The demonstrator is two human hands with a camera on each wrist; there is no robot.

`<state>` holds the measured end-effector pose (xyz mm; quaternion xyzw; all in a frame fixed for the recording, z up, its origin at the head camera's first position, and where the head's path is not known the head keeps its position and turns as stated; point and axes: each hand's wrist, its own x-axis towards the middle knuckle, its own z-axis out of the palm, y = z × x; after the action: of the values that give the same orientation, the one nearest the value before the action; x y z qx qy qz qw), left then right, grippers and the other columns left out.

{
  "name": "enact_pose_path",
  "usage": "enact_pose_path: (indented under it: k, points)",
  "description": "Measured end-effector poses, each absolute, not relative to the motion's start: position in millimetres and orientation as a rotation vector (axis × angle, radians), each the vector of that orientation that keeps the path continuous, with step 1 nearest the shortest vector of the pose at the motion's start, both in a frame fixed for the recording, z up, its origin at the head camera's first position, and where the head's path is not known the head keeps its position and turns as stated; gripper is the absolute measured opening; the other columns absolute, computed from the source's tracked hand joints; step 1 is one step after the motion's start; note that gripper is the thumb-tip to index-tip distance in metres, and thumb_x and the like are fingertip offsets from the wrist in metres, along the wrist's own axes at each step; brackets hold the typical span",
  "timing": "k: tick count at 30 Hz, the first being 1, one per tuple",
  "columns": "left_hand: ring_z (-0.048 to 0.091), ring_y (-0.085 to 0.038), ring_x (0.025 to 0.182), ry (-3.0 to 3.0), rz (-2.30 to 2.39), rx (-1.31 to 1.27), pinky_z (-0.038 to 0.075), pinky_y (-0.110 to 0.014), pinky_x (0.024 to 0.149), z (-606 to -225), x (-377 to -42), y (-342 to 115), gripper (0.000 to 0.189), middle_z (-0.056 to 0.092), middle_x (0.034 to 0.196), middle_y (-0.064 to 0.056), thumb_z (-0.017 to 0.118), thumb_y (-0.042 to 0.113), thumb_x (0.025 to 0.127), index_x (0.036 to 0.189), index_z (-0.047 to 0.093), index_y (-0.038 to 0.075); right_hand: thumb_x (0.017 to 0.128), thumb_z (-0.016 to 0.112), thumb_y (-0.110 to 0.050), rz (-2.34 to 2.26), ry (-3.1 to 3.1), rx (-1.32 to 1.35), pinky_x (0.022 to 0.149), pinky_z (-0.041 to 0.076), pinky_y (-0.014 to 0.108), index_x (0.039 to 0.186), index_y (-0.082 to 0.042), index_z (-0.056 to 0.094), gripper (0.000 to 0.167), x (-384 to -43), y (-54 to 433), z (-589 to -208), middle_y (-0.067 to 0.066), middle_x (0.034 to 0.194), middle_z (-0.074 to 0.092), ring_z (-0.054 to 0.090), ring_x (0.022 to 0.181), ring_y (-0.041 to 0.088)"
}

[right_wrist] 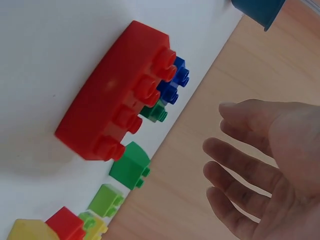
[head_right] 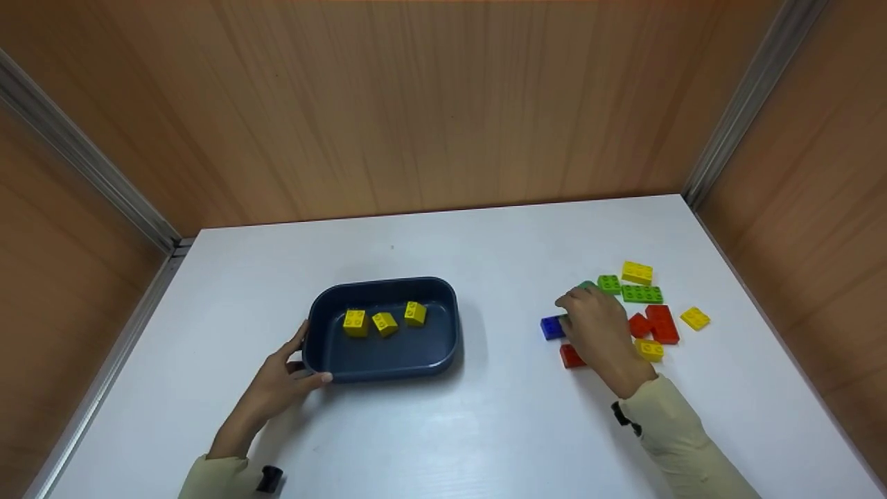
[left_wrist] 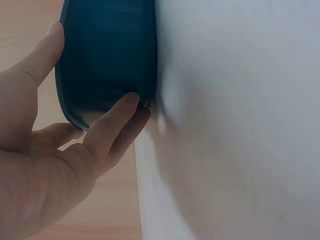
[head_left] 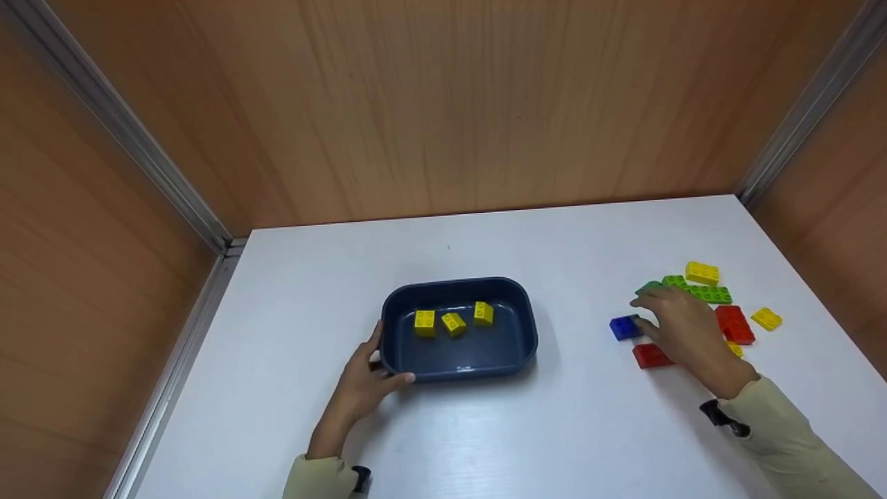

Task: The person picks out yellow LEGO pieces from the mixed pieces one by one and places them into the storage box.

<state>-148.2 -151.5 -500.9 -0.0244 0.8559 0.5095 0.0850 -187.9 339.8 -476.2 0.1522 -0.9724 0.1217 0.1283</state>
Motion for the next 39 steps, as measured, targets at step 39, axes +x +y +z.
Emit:
enact_pose_path:
  k: [39]
  points:
    - [0.056,-0.044,0.135,2.560,1.496,-0.095,0.053,-0.051,0.109,-500.9,-146.6,-150.9,0.108,0.043,0.160,-0.023,0.090,0.020,0.087,0.171,0.021,0.018,0.071,0.096,-0.003,0.327,-2.856,0.147,0.071,0.059,0.063,0.108,0.006,0.077,0.043,-138.1,417.2,-498.1,0.031,0.104,0.074,0.064,0.086,0.046]
